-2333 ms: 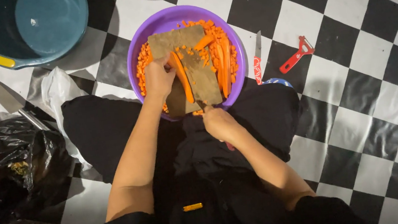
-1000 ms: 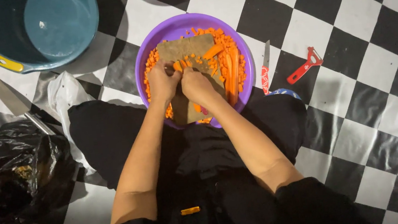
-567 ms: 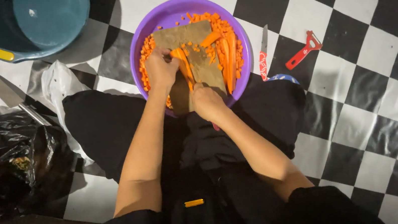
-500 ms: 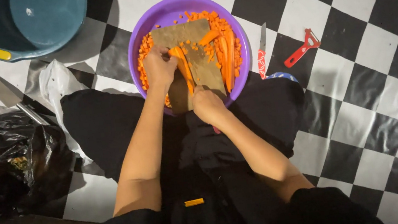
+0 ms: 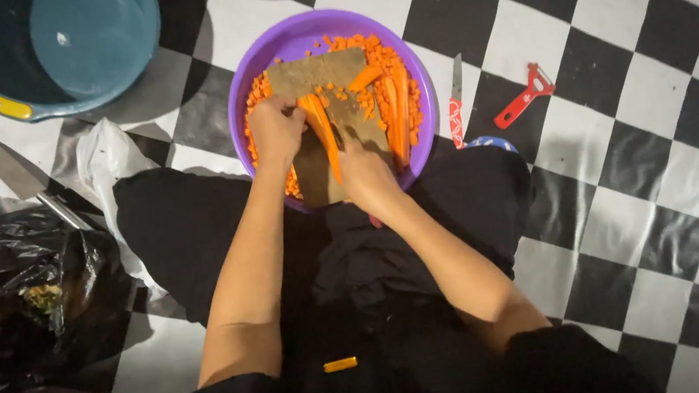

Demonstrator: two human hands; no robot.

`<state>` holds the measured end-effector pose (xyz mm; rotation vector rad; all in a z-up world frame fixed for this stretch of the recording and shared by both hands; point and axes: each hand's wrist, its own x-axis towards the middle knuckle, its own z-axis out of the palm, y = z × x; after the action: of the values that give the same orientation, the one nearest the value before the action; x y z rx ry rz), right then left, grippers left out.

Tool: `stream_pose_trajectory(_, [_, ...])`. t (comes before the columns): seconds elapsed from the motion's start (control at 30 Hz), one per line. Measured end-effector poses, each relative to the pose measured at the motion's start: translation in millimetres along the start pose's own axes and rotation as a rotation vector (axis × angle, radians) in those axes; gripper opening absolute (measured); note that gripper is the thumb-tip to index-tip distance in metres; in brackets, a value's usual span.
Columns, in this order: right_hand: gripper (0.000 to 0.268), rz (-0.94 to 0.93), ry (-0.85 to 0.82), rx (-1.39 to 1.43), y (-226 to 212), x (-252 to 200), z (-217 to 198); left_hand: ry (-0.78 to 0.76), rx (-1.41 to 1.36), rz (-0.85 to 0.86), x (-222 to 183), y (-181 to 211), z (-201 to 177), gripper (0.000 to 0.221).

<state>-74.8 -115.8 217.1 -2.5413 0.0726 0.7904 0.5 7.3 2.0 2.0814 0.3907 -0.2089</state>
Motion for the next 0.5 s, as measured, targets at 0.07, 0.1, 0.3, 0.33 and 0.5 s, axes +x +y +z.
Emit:
stream_pose_trajectory(0.07, [0.033, -0.012, 0.059, -0.035, 47.2, 84.4, 62.8, 0.006, 0.020, 0.015, 0.7, 4.4, -6.1, 0.022])
stream_pose_trajectory(0.1, [0.031, -0.017, 0.112, -0.066, 75.2, 119.5, 94.7, 0.003, 0.045, 0.023, -0.1, 4.8, -9.4, 0.022])
stream_pose_trajectory(0.3, [0.026, 0.061, 0.003, -0.032, 49.2, 141.0, 85.7, 0.008, 0.024, -0.021, -1.0, 7.9, -7.4, 0.022])
stream_pose_trajectory(0.33, [0.026, 0.063, 0.003, -0.033, 40.6, 133.7, 77.1, 0.007, 0.022, -0.021, -1.7, 10.1, -8.2, 0.022])
stream_pose_trajectory(0.5, [0.031, 0.054, -0.037, 0.040, 15.1, 112.9, 56.5, 0.033, 0.000, -0.011, -4.0, 10.0, -9.6, 0.022])
